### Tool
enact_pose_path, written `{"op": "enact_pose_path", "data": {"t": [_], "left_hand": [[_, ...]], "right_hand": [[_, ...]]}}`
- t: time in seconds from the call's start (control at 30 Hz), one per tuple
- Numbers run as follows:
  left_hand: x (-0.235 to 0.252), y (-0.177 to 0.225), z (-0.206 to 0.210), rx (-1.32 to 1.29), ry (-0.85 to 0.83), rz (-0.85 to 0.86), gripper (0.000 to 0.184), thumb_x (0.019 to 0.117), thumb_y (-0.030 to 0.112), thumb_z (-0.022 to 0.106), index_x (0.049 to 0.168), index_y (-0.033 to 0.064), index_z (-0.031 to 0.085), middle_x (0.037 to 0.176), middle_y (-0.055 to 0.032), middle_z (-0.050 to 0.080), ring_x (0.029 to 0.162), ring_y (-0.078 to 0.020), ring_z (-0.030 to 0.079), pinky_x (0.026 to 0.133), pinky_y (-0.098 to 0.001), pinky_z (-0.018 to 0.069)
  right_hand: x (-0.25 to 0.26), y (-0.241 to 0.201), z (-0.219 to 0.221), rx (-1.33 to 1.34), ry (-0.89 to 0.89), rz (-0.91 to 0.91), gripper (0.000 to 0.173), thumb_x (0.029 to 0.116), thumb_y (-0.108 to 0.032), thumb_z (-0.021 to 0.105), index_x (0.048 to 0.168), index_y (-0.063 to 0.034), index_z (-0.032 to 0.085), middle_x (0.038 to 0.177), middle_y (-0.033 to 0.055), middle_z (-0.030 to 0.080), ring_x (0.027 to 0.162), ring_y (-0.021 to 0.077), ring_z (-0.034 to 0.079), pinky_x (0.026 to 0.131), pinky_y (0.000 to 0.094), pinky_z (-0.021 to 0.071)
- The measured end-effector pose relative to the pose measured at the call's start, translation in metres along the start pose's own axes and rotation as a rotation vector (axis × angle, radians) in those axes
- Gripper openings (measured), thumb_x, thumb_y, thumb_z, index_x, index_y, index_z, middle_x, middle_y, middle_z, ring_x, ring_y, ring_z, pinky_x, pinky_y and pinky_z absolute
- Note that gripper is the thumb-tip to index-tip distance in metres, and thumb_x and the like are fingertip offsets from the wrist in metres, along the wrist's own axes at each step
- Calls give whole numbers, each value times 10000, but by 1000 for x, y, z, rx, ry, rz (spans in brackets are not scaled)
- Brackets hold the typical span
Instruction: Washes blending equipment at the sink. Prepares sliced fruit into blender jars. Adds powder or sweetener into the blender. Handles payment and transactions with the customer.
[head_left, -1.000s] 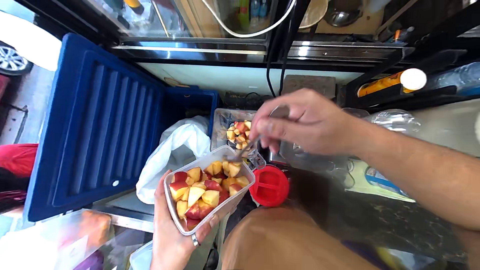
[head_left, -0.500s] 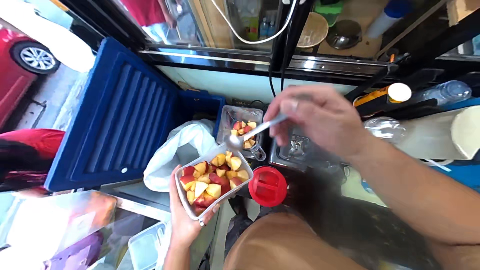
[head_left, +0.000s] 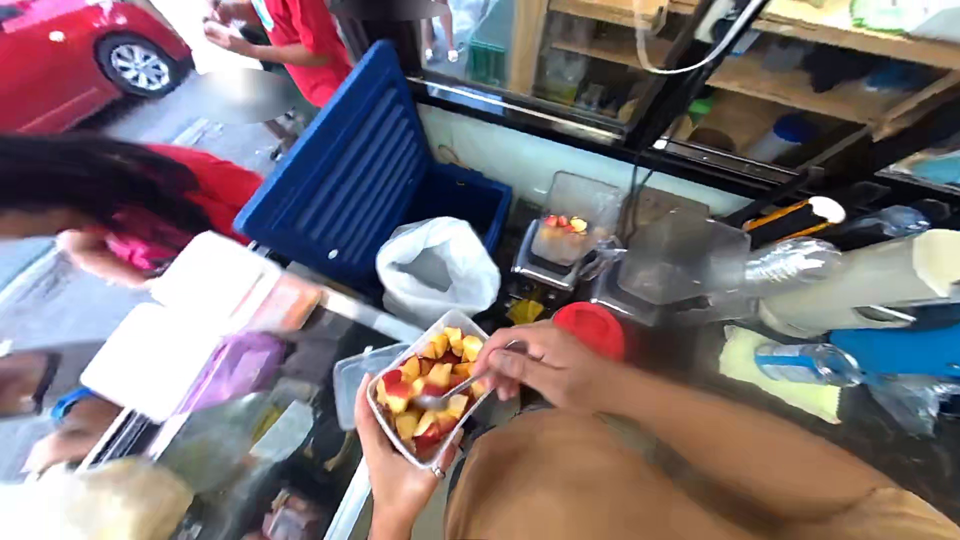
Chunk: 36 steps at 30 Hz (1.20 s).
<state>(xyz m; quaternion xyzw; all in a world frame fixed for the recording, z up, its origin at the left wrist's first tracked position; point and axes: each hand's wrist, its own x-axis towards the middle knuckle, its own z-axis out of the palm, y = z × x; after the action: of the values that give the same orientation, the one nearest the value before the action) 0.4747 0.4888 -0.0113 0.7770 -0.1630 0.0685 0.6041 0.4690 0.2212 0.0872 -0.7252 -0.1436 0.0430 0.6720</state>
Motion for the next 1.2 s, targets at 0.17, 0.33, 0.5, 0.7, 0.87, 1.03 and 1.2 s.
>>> {"op": "enact_pose_path", "data": {"t": [0.17, 0.33, 0.5, 0.7, 0.87, 1.03, 1.2], "left_hand": [[-31, -23, -101, -55, 104, -2, 1303, 618, 499, 953, 1570, -9, 223, 1537, -153, 437, 1382, -160, 490, 1156, -317, 445], [-56, -42, -172, -107, 154, 0, 1309, 608, 478, 963, 1556, -34, 220, 1509, -166, 455, 1376, -169, 492, 1159, -318, 442], [-87, -59, -228, -59, 248, 5, 1322, 622, 508, 950, 1572, -22, 199, 1519, -159, 447, 1381, -172, 488, 1167, -324, 435], [-112, -74, -249, -50, 356, 22, 1307, 600, 504, 960, 1573, 32, 226, 1524, -126, 449, 1381, -161, 489, 1172, -331, 431], [-132, -83, -257, 179, 481, -22, 1327, 627, 674, 864, 1586, 21, 221, 1589, -163, 362, 1455, -189, 393, 1218, -360, 346], [-135, -92, -260, 138, 486, -4, 1296, 626, 658, 874, 1587, 74, 229, 1574, -93, 396, 1438, -153, 411, 1206, -334, 367], [-131, -114, -267, 82, 454, -60, 1366, 605, 688, 876, 1581, 16, 196, 1561, -144, 404, 1430, -178, 425, 1204, -362, 377]], "right_hand": [[42, -9, 72, 67, 14, -45, 345, 1118, -287, 412, 1148, -85, 691, 944, -18, 743, 772, 80, 710, 684, 266, 629], [85, -9, 182, 162, -127, -13, 311, 1117, -228, 417, 1178, -53, 668, 940, 12, 746, 769, 90, 709, 693, 265, 621], [107, -6, 239, 58, -127, 30, 307, 1112, -221, 419, 1152, -60, 677, 927, 4, 749, 731, 89, 704, 650, 255, 616], [117, 0, 306, -13, -243, 158, 216, 1053, -186, 568, 1128, -47, 716, 922, 11, 761, 709, 69, 698, 627, 245, 606], [114, 22, 318, -642, -296, -127, 172, 918, -439, 720, 911, -277, 778, 1046, 6, 638, 1056, 197, 553, 935, 474, 433], [129, 31, 305, -603, -304, -72, 309, 913, -488, 732, 1141, -282, 773, 1298, 62, 604, 1233, 263, 532, 1013, 559, 443], [139, 113, 191, -1063, -487, 142, 1023, 632, -877, 708, 1373, -177, 609, 1551, 247, 419, 1422, 464, 402, 1124, 698, 336]]}}
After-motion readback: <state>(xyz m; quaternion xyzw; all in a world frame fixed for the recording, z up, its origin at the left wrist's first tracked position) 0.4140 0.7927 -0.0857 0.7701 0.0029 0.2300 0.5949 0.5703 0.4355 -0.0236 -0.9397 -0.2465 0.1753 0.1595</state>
